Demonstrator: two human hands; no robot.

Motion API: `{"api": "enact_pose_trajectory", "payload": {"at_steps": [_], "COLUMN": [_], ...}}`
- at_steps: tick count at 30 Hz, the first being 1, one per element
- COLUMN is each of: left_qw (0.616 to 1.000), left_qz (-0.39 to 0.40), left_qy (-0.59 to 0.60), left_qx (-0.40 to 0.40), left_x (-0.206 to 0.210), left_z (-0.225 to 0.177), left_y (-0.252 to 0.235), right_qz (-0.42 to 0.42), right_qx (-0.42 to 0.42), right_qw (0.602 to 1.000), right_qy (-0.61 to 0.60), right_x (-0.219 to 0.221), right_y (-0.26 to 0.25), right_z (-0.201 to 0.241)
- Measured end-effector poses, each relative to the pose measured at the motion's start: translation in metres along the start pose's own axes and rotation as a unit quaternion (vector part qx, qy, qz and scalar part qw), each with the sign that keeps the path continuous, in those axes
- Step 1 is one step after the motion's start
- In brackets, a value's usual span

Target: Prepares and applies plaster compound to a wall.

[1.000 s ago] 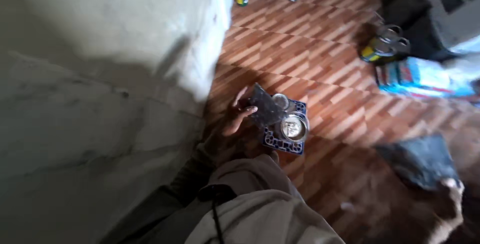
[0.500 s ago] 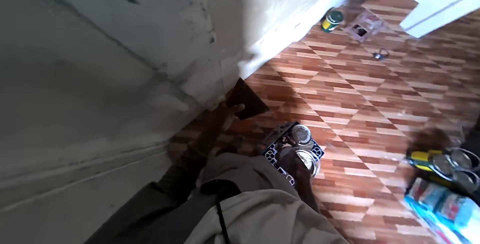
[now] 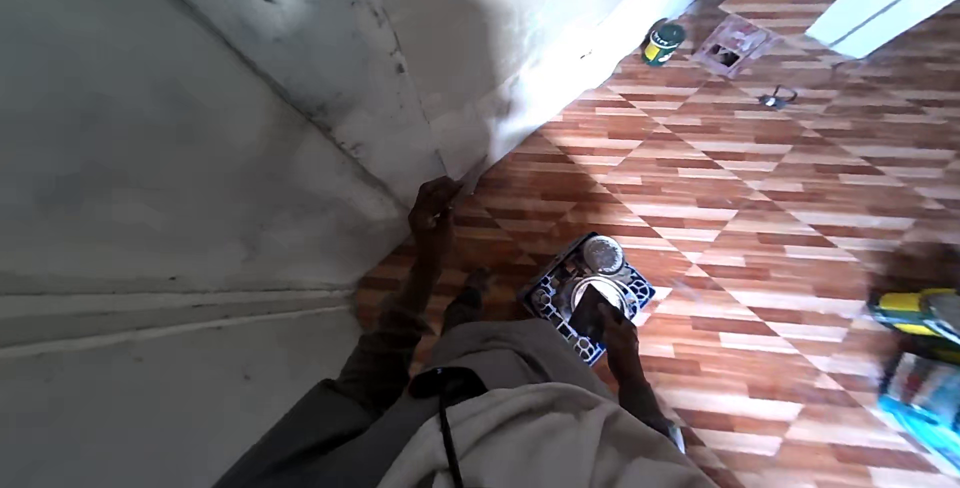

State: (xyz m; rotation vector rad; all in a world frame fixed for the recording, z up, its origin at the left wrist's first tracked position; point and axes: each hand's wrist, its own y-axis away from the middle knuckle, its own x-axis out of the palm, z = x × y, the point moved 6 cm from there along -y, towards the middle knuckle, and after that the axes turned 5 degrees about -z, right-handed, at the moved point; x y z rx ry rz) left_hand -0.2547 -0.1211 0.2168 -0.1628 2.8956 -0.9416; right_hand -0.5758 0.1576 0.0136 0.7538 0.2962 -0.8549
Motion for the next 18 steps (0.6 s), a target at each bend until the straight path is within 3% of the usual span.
{"api": "enact_pose_trajectory", "payload": {"at_steps": [5,13,18], "left_qw": [0.998,0.997,0.994], "left_qz": [0.010,0.008,0.029], "left_qy": [-0.005,-0.063,-0.054], "left_qx": [0.061,0.042,0.088], "left_x": [0.017,0.023,0.029], "left_z": [-0.052,-0.109,-0.120], "left_y": [0.027,0.067,0.085], "right_qz": [0.012,0.040,-0.016], "right_qx": [0.046,0.066,0.180], "right_qw": [0.999,0.996,0.981], "right_qy": [-0.005,0.054,0.063], "right_x": [-0.023,-0.059,-0.111], "right_y": [0.005,0.010,0.065], "right_z": [-0.080,-0.189,-0.256]}}
